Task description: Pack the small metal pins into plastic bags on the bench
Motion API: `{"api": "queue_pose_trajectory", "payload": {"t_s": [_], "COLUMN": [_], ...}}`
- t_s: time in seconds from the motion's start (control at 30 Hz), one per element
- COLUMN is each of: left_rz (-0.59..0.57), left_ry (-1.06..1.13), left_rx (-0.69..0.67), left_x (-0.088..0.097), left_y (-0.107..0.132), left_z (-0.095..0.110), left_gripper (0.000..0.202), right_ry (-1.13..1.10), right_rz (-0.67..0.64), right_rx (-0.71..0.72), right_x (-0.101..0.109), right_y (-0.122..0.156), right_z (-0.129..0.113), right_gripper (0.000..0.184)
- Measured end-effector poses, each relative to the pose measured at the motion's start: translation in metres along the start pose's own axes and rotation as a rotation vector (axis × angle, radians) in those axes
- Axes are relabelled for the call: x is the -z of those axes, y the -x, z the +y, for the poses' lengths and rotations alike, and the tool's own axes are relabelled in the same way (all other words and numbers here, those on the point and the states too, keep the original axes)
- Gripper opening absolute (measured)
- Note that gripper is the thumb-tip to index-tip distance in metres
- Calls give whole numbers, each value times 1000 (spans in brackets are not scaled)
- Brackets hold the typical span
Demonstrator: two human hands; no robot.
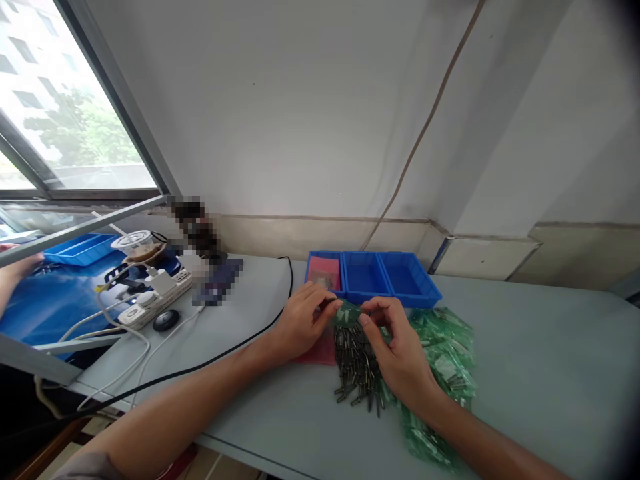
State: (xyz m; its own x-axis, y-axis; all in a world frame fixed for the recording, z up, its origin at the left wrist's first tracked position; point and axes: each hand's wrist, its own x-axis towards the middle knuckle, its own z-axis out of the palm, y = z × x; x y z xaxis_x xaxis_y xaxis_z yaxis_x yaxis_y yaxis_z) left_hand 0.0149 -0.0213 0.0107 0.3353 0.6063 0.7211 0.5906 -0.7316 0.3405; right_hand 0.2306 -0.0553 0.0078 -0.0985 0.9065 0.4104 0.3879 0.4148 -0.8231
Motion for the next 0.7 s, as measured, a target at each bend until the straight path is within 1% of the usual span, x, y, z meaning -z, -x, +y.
{"api": "queue_pose_trajectory", "payload": {"t_s": [0.07,0.17,0.37,0.43,0.57,0.7], "left_rz": [-5,-25,-46,-45,-64,-101], "left_ry": [-11,-15,-23,-38,-45,-94], "left_rx": [18,56,160,183,174,163], "left_x": [0,0,-2,-3,-3,-4], "left_y": [0,1,3,3,4,4], "left_z": [1,1,-1,-2,-2,-1], "left_gripper": [27,31,34,34,33,36], "right_ry": [-14,9,18,28,41,36], "right_rz": [-1,-39,-27,-59,-170,-193], "right_rx": [7,21,36,49,154,155], "right_x": [0,0,3,4,3,0], "right_y": [1,2,1,1,1,1], "right_z": [2,4,-1,-3,-4,-1], "right_gripper": [17,15,15,16,27,28]}}
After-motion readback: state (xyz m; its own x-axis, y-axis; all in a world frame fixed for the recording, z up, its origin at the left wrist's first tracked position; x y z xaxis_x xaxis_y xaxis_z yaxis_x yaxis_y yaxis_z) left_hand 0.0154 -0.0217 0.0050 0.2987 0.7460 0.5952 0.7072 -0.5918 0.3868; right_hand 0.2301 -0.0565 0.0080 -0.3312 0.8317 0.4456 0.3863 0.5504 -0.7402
